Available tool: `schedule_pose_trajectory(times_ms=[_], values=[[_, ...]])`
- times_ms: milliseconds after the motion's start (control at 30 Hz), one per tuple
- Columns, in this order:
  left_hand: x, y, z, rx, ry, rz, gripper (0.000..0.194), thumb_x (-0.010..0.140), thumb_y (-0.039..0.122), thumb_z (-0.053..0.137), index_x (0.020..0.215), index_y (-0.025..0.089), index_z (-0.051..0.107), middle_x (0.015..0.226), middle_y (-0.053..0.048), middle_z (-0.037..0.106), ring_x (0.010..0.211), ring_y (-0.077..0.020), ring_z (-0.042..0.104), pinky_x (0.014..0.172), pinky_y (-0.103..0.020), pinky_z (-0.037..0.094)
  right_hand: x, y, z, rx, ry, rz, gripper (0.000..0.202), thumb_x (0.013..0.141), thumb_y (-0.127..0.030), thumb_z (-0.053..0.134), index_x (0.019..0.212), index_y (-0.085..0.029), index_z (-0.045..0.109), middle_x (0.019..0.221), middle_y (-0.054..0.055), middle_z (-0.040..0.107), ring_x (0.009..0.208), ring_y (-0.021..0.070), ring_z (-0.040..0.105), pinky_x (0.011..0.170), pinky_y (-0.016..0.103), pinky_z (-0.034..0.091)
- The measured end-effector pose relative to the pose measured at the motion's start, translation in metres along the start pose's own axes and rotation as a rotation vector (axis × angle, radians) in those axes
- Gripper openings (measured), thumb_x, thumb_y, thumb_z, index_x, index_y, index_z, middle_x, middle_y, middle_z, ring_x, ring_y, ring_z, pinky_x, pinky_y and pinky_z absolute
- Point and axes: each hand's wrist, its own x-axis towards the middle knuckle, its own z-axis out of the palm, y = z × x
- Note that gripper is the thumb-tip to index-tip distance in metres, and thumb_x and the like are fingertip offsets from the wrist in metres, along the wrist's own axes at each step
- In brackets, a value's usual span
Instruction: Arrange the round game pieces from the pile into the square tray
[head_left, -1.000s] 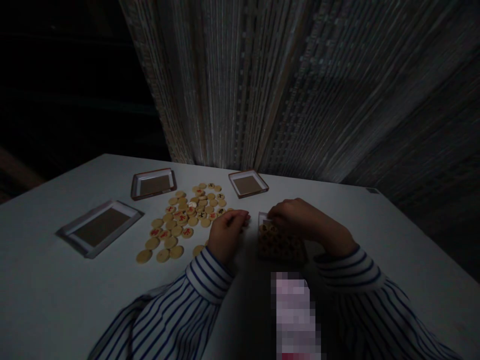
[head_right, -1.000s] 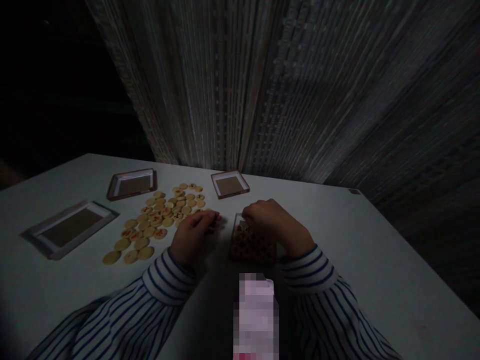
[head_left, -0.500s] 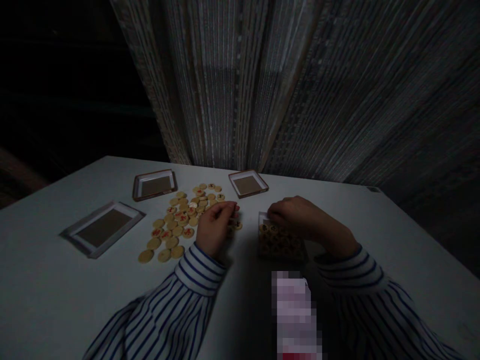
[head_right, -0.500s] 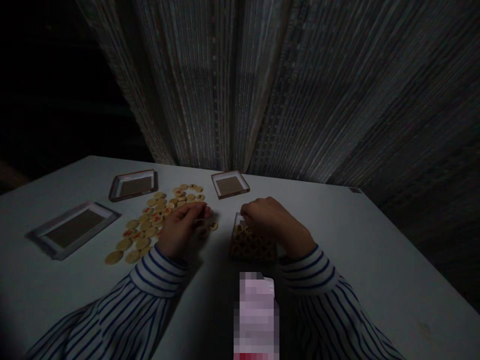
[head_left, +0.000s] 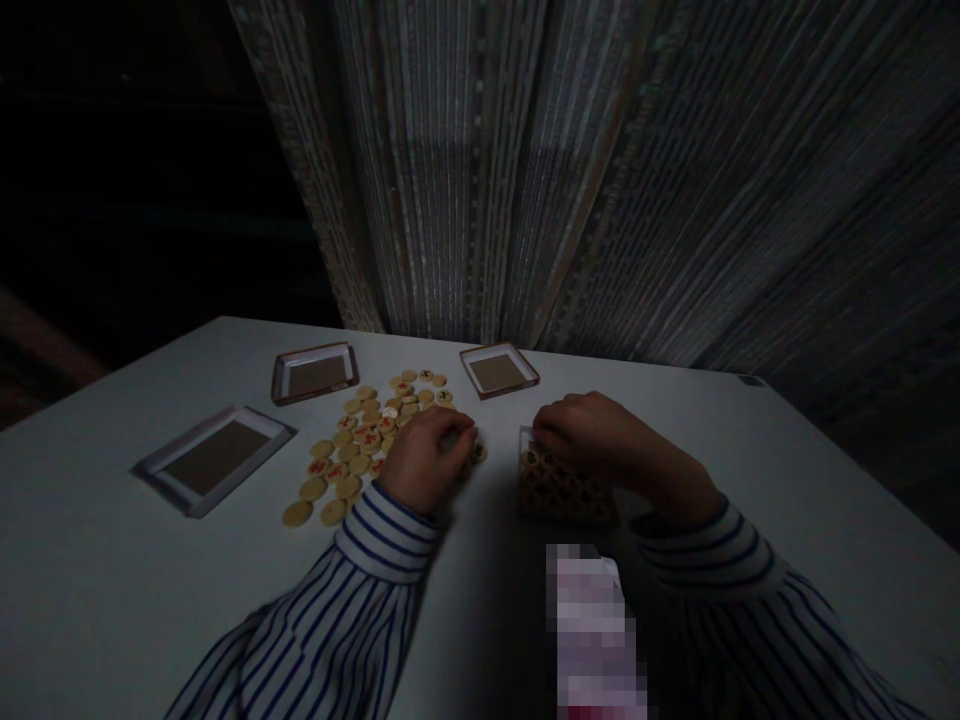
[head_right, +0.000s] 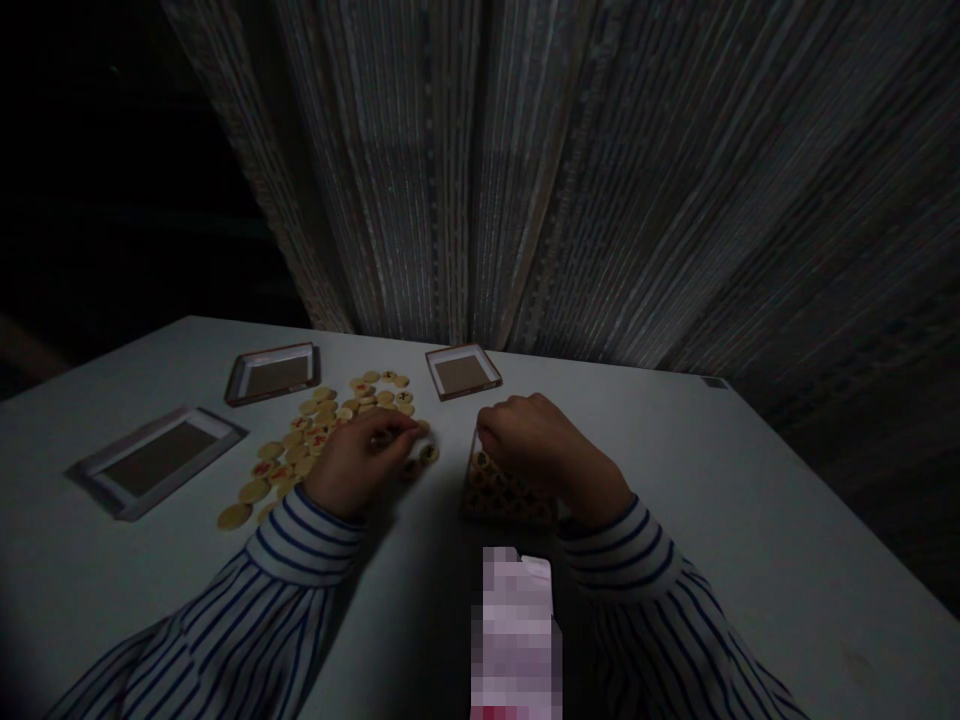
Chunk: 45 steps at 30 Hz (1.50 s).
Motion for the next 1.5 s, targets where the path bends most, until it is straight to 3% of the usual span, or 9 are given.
schedule_pose_trajectory(times_ms=[300,733,900,1267,1500], values=[[-0.003,-0.001,-0.007,0.426,-0.298,0.04,0.031,0.067,0.035,0.059,0.09,0.018,0.068,0.112,-0.012,0.057,0.108,-0.0318,0.048,0.091,-0.047,0.038,0.0,0.0,0.0,0.008,-0.012,0.004,0.024,0.084,-0.024,0.038,0.082,-0.018,0.061,0.08,0.005,0.065,0.074,0.0172,0.057,0.061,0.027,0.032],[-0.007,0.003,-0.008,0.534,-0.392,0.068,0.023,0.065,0.023,0.057,0.084,0.021,0.07,0.115,-0.009,0.055,0.11,-0.03,0.045,0.09,-0.046,0.037,0.003,-0.003,0.004,-0.025,-0.02,-0.004,0.025,0.085,-0.026,0.038,0.082,-0.017,0.061,0.081,0.006,0.066,0.075,0.0179,0.058,0.062,0.028,0.033],[-0.006,0.004,-0.007,0.509,-0.357,0.091,0.026,0.065,0.024,0.057,0.088,0.02,0.068,0.111,-0.009,0.057,0.107,-0.0297,0.046,0.088,-0.046,0.037,0.003,-0.005,0.003,-0.041,-0.032,-0.008,0.025,0.085,-0.026,0.038,0.081,-0.017,0.061,0.08,0.006,0.066,0.075,0.0179,0.058,0.063,0.028,0.034],[-0.004,0.011,-0.006,0.33,-0.131,0.202,0.023,0.07,0.024,0.055,0.092,0.018,0.062,0.103,-0.008,0.062,0.1,-0.0255,0.052,0.088,-0.043,0.038,0.004,-0.005,0.005,-0.046,-0.016,-0.026,0.024,0.084,-0.025,0.038,0.082,-0.017,0.061,0.08,0.007,0.066,0.074,0.018,0.058,0.061,0.028,0.034],[-0.006,0.014,0.0,0.173,-0.071,0.177,0.023,0.072,0.025,0.056,0.092,0.016,0.06,0.089,-0.007,0.065,0.088,-0.0224,0.057,0.082,-0.038,0.043,0.004,-0.005,0.005,-0.04,-0.028,-0.021,0.026,0.085,-0.026,0.038,0.084,-0.016,0.061,0.08,0.007,0.066,0.073,0.0175,0.058,0.062,0.028,0.034]])
